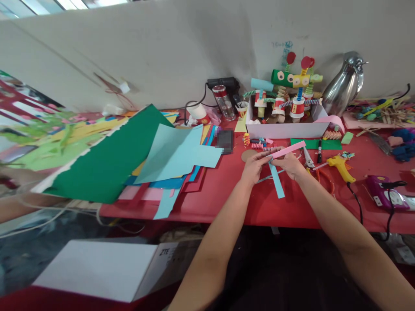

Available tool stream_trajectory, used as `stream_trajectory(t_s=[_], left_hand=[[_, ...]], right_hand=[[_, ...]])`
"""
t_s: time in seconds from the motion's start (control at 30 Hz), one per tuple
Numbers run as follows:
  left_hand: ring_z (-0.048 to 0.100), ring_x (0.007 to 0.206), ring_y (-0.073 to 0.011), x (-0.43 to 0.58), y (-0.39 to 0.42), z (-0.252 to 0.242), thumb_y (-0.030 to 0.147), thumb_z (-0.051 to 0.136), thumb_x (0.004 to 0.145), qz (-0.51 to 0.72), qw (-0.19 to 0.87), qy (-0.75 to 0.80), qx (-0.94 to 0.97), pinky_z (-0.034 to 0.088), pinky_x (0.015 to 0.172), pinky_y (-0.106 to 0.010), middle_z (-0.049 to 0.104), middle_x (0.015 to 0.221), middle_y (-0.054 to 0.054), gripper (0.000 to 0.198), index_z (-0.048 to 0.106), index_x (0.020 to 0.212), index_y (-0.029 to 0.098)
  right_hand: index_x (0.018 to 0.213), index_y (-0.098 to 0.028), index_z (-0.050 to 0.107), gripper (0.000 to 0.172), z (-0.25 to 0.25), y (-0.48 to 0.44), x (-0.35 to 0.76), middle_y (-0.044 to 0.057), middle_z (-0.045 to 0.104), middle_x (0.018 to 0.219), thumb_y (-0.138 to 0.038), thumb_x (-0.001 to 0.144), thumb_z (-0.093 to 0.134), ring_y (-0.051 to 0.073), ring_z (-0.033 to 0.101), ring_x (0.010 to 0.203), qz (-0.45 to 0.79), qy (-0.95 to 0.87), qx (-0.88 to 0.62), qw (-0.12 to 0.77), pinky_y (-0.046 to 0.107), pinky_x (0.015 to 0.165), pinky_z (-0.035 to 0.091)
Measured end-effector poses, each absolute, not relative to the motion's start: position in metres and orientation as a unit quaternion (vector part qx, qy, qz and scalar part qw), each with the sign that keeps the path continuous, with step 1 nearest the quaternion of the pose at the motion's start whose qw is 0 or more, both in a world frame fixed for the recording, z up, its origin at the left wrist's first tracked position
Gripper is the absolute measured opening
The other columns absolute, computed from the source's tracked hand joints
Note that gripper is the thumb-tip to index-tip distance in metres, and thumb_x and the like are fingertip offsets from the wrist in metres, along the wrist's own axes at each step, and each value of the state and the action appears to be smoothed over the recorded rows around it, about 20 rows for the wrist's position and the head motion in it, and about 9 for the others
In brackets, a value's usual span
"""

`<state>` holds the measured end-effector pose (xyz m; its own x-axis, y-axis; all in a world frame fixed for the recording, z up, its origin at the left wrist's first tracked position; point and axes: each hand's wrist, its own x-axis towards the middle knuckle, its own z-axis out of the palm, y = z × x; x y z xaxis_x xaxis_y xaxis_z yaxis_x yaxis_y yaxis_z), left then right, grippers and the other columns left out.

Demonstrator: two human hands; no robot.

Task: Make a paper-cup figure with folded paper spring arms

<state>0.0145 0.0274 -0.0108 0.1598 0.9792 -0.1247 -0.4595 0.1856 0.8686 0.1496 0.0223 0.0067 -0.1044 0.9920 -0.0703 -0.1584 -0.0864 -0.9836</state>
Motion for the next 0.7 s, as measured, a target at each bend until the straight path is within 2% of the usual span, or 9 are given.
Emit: stream_trajectory(t_s=[0.2, 0.33, 0.4, 0.53, 0.6, 0.7], left_hand=[[0.064, 0.067, -0.0103, 0.015, 0.03, -0.011, 0.012, 0.079, 0.059, 0.558, 0.699, 0.35, 0.278, 0.051, 0.075, -0.024, 0.072, 0.072, -0.001, 0.016, 0.074, 0.074, 0.016], [0.061, 0.062, -0.0088, 0.016, 0.033, -0.013, 0.011, 0.076, 0.064, 0.576, 0.693, 0.351, 0.254, 0.049, 0.064, -0.022, 0.068, 0.07, 0.0, 0.018, 0.072, 0.081, 0.017], [0.059, 0.06, -0.0085, 0.017, 0.033, -0.015, 0.012, 0.076, 0.066, 0.575, 0.691, 0.358, 0.254, 0.047, 0.06, -0.022, 0.067, 0.069, 0.001, 0.02, 0.071, 0.085, 0.017], [0.059, 0.061, -0.0086, 0.019, 0.033, -0.015, 0.014, 0.078, 0.065, 0.598, 0.674, 0.354, 0.252, 0.047, 0.062, -0.023, 0.066, 0.071, 0.002, 0.02, 0.066, 0.08, 0.018], [0.061, 0.064, -0.0092, 0.02, 0.031, -0.014, 0.015, 0.08, 0.064, 0.611, 0.665, 0.344, 0.257, 0.049, 0.067, -0.025, 0.066, 0.073, 0.003, 0.022, 0.063, 0.078, 0.018], [0.062, 0.065, -0.0096, 0.021, 0.028, -0.013, 0.018, 0.083, 0.06, 0.615, 0.652, 0.347, 0.275, 0.05, 0.072, -0.027, 0.066, 0.072, 0.003, 0.026, 0.062, 0.074, 0.018]], right_hand=[[0.079, -0.022, 0.058, 0.025, 0.005, 0.024, 0.152, -0.003, 0.064, 0.075, -0.034, 0.064, 0.075, 0.013, 0.06, 0.069, 0.601, -0.456, -0.414, 0.509, 0.03, 0.07, 0.051], [0.092, -0.024, 0.059, 0.044, 0.0, 0.023, 0.147, -0.001, 0.065, 0.093, -0.03, 0.055, 0.082, 0.011, 0.059, 0.065, 0.551, -0.531, -0.418, 0.49, 0.029, 0.063, 0.052], [0.095, -0.024, 0.061, 0.048, -0.004, 0.022, 0.142, 0.0, 0.066, 0.097, -0.033, 0.054, 0.084, 0.013, 0.06, 0.068, 0.518, -0.56, -0.422, 0.49, 0.029, 0.063, 0.052], [0.09, -0.023, 0.066, 0.035, -0.009, 0.022, 0.135, 0.003, 0.07, 0.09, -0.05, 0.069, 0.073, 0.02, 0.066, 0.083, 0.486, -0.559, -0.411, 0.532, 0.034, 0.074, 0.055], [0.088, -0.022, 0.069, 0.036, -0.008, 0.021, 0.135, 0.004, 0.072, 0.082, -0.055, 0.074, 0.066, 0.022, 0.068, 0.08, 0.508, -0.533, -0.417, 0.532, 0.037, 0.075, 0.057], [0.079, -0.02, 0.071, 0.034, -0.005, 0.02, 0.138, 0.003, 0.073, 0.07, -0.053, 0.072, 0.069, 0.022, 0.069, 0.069, 0.509, -0.507, -0.448, 0.532, 0.038, 0.07, 0.057]])
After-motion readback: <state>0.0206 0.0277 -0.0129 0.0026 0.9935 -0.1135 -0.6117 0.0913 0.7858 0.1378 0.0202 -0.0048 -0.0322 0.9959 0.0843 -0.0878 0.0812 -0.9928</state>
